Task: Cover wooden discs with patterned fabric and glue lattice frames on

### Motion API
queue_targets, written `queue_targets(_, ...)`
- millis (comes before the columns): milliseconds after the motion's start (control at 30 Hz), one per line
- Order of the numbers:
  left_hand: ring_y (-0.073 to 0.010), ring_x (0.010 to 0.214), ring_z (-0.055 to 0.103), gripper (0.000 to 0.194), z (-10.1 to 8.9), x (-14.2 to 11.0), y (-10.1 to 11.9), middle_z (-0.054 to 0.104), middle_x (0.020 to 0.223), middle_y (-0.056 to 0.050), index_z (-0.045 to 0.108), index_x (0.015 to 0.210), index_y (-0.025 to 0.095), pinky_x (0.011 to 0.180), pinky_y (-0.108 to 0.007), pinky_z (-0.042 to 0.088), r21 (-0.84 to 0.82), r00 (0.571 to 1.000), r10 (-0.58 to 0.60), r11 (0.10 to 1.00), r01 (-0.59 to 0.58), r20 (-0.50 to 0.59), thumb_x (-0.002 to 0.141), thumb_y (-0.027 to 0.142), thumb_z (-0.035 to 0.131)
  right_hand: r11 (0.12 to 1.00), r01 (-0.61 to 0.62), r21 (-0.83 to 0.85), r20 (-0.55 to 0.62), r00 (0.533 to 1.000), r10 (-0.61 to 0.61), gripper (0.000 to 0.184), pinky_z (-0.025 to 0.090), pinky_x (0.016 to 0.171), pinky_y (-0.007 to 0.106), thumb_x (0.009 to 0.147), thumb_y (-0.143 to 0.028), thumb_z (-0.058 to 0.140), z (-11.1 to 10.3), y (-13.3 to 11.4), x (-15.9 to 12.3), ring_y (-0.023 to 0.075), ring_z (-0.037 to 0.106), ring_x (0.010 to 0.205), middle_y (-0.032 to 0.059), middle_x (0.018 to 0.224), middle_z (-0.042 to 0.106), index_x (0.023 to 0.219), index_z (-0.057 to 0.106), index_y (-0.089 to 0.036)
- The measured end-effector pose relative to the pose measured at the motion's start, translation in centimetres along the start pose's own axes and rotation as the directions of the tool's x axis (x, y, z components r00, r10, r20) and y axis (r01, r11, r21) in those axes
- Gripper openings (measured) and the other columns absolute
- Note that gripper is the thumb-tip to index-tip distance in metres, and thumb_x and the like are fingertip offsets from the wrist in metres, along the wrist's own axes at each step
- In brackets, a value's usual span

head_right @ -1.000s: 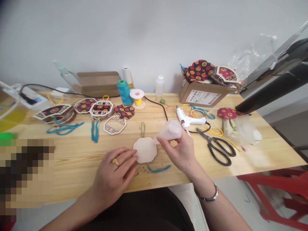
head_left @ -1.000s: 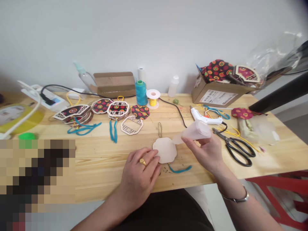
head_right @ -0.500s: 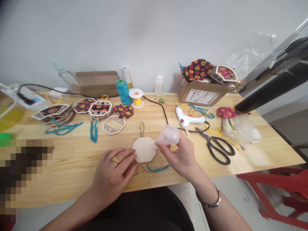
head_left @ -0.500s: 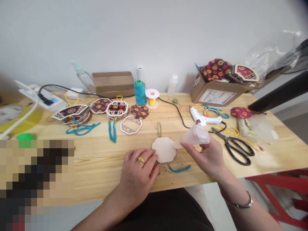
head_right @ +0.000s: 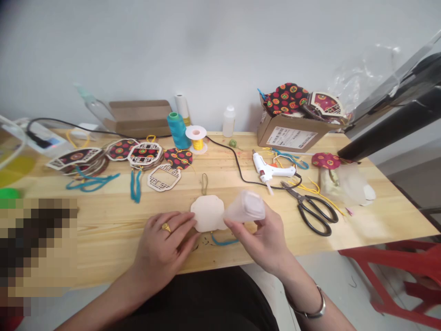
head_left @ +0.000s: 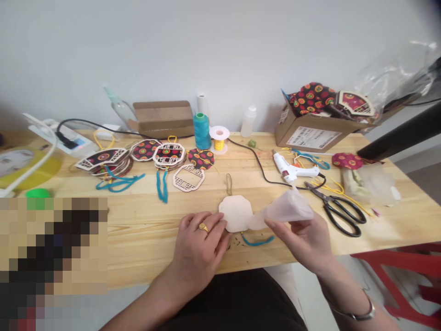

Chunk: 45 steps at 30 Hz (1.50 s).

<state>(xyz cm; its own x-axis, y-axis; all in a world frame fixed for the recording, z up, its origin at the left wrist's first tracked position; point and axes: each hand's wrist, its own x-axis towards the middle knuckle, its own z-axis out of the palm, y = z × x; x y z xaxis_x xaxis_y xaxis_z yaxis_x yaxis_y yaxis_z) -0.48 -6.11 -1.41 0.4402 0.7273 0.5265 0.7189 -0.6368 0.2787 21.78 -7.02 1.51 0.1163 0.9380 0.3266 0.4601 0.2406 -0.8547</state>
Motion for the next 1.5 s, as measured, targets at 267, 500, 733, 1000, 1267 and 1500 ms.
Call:
queue_targets(267,-0.0225,0.078,0.057,0.010,-0.5,-0.2,0.0,0.067,0.083,-0.007,0.066,0.086,0.016,0.073,-0.041,0.043,-0.055,0.994,-0.088,0.995,0.084,-0.065,0.078,0.011,0.061,0.927,-0.207,0.314,-0.054,0.970,0.235,0.018,0.057,0.056,0.030,0.074,-0.036,0.073,1.6,-0.3,1.8,0.0189,0.068,0.061,0.0035,0.066,0.071,0.069,0.068,-0.020)
queue_targets(500,-0.0207,0.067,0.054,0.013,-0.2,-0.6,-0.3,0.062,0.068,-0.004,0.069,0.085,0.017,0.064,-0.036,0.038,0.037,0.998,-0.055,0.998,0.057,-0.042,0.082,0.012,0.058,0.983,-0.071,0.170,-0.035,0.996,0.078,0.019,0.056,0.057,0.029,0.069,-0.030,0.075,4.6,-1.2,2.8,0.0172,0.066,0.064,0.0018,0.073,0.069,0.079,0.062,-0.020)
queue_targets(733,-0.0200,0.066,0.055,0.016,-0.1,-0.7,-0.4,0.062,0.067,-0.003,0.070,0.089,0.017,0.064,-0.035,0.036,0.049,0.999,-0.041,0.998,0.041,0.007,0.085,0.013,0.055,0.999,0.007,0.037,0.042,0.999,-0.008,0.019,0.053,0.056,0.028,0.072,-0.031,0.073,5.5,-1.0,2.8,0.0158,0.063,0.063,-0.0001,0.072,0.067,0.082,0.059,-0.022)
queue_targets(1000,-0.0198,0.067,0.055,0.016,-0.1,-0.7,-0.4,0.064,0.069,-0.002,0.069,0.088,0.018,0.065,-0.035,0.035,0.037,0.998,-0.044,0.998,0.042,0.035,0.085,0.012,0.054,1.000,0.025,-0.013,0.035,0.999,-0.024,0.020,0.052,0.056,0.028,0.072,-0.033,0.072,5.8,-0.9,3.3,0.0155,0.062,0.062,-0.0001,0.071,0.065,0.082,0.059,-0.021)
queue_targets(1267,-0.0199,0.067,0.056,0.016,-0.2,-0.6,-0.3,0.064,0.069,-0.002,0.069,0.088,0.018,0.067,-0.036,0.036,0.034,0.999,-0.044,0.998,0.043,0.029,0.085,0.012,0.054,0.998,-0.025,0.063,0.013,1.000,0.024,0.024,0.054,0.060,0.031,0.073,-0.035,0.072,5.8,0.1,3.8,0.0169,0.063,0.067,0.0020,0.078,0.067,0.088,0.060,-0.022)
queue_targets(1500,-0.0199,0.066,0.056,0.016,-0.1,-0.7,-0.4,0.063,0.068,-0.002,0.069,0.089,0.018,0.067,-0.036,0.036,0.035,0.998,-0.045,0.998,0.044,0.037,0.085,0.012,0.054,0.999,0.037,-0.004,0.052,0.998,-0.037,0.019,0.052,0.057,0.028,0.073,-0.032,0.072,5.9,-1.0,3.2,0.0152,0.063,0.063,-0.0001,0.072,0.066,0.082,0.059,-0.022)
